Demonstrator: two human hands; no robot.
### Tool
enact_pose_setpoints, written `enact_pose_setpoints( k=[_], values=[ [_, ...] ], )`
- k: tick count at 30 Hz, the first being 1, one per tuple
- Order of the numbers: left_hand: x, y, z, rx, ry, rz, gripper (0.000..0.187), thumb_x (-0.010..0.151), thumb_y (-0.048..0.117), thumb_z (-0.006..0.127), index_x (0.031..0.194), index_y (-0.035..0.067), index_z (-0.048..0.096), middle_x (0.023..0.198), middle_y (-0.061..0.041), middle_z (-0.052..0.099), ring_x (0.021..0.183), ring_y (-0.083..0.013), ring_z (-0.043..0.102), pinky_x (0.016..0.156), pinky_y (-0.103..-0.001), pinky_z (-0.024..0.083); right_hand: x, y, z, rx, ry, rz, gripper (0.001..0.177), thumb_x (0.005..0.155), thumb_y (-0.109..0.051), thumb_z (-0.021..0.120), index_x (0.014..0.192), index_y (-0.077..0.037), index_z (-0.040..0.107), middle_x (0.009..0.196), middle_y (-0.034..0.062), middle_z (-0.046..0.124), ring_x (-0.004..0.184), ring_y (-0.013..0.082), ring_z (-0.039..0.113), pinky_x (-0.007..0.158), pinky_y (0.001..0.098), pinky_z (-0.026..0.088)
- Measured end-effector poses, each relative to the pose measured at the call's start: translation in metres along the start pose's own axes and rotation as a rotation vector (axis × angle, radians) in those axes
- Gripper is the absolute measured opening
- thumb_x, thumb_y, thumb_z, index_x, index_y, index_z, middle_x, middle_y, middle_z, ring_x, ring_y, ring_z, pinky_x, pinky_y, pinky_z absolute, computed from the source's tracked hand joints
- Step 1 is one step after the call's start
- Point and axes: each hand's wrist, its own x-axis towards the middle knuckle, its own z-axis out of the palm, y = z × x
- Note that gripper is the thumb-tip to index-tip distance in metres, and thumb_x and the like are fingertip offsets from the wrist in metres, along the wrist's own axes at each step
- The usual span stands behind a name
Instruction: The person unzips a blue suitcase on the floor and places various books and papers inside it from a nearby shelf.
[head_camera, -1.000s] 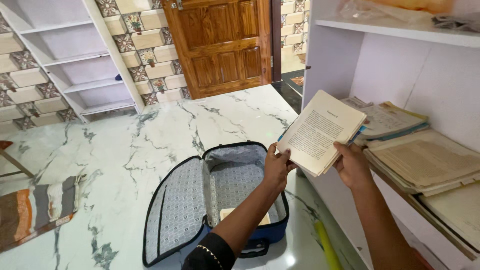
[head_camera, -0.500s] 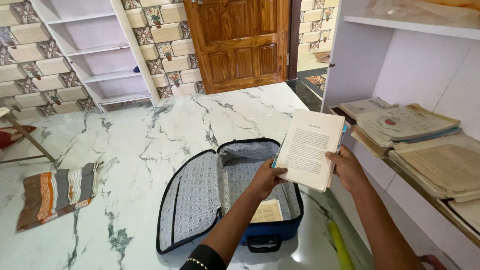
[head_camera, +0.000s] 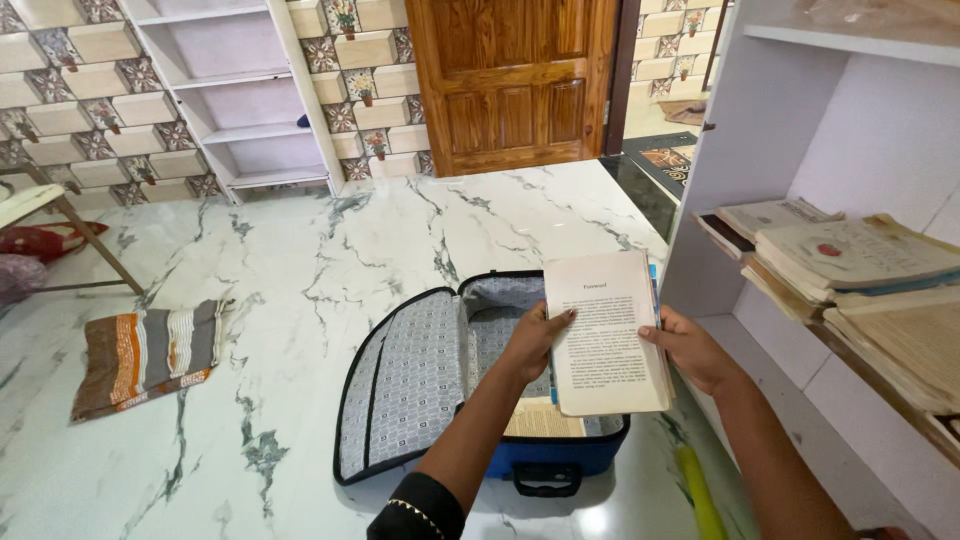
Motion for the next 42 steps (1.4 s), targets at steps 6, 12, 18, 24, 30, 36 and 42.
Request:
enact_pose_setpoints(
  k=[6,12,18,24,30,36,42],
  values=[
    [0.011,-0.013,-0.019,-0.079,0.116,0.043,0.028,0.097,0.012,0.066,0.121,0.001,0.054,0.112,-0.017,0.072,0.096,-0.0238,0.072,0.084,-0.038,0.063,0.016,0.016,0.014,-0.016,0.098,0.022,0.040,0.100,-0.027,0.062,0.130,0.000,0.063,0.111,0.0136,0.071,0.099,0.0199,0.066,0.089,0.0353,0.052],
    [0.025,-0.020,-0.042,-0.190,0.152,0.253,0.029,0.097,0.009,0.068,0.122,0.000,0.056,0.113,-0.014,0.072,0.098,-0.0214,0.070,0.087,-0.036,0.060,0.024,0.019,0.027,-0.062,0.119,0.053,0.046,0.099,-0.032,0.062,0.136,-0.005,0.060,0.111,0.0109,0.072,0.098,0.0191,0.065,0.084,0.0362,0.052],
    [0.026,-0.016,-0.045,-0.279,0.183,0.286,0.030,0.097,0.007,0.067,0.123,-0.001,0.055,0.113,-0.015,0.071,0.099,-0.0233,0.070,0.088,-0.039,0.060,0.024,0.025,0.046,-0.173,0.120,0.060,0.045,0.100,-0.032,0.059,0.136,-0.006,0.059,0.114,0.0116,0.074,0.103,0.0213,0.069,0.088,0.0386,0.056],
    [0.022,-0.006,-0.047,-0.321,0.260,0.128,0.030,0.099,0.011,0.065,0.124,-0.001,0.053,0.116,-0.018,0.070,0.101,-0.0272,0.071,0.089,-0.043,0.062,0.031,0.034,0.056,-0.214,0.155,-0.046,0.050,0.097,-0.028,0.061,0.141,-0.005,0.053,0.121,0.0141,0.071,0.110,0.0210,0.065,0.098,0.0349,0.048],
    [0.028,-0.008,-0.051,-0.442,0.226,0.201,0.031,0.098,0.012,0.063,0.126,0.003,0.054,0.118,-0.016,0.070,0.103,-0.0261,0.070,0.091,-0.043,0.060,0.033,0.036,0.074,0.157,0.313,0.008,0.051,0.101,-0.033,0.058,0.143,-0.006,0.049,0.126,0.0132,0.066,0.114,0.0216,0.060,0.099,0.0367,0.045],
    [0.035,-0.019,-0.054,-0.472,0.251,0.290,0.030,0.099,0.010,0.063,0.128,0.002,0.055,0.121,-0.014,0.069,0.109,-0.0256,0.067,0.096,-0.043,0.058,0.030,0.057,0.102,0.633,0.231,0.011,0.048,0.101,-0.032,0.059,0.138,-0.002,0.050,0.123,0.0110,0.065,0.113,0.0219,0.060,0.099,0.0375,0.046],
    [0.039,-0.027,-0.058,-0.517,0.299,0.299,0.032,0.098,0.010,0.062,0.128,0.003,0.053,0.121,-0.012,0.069,0.110,-0.0257,0.067,0.097,-0.044,0.058,0.038,0.071,0.120,0.575,0.198,-0.036,0.039,0.095,-0.013,0.059,0.131,-0.001,0.051,0.127,0.0118,0.066,0.115,0.0218,0.065,0.097,0.0362,0.054]
  ],
)
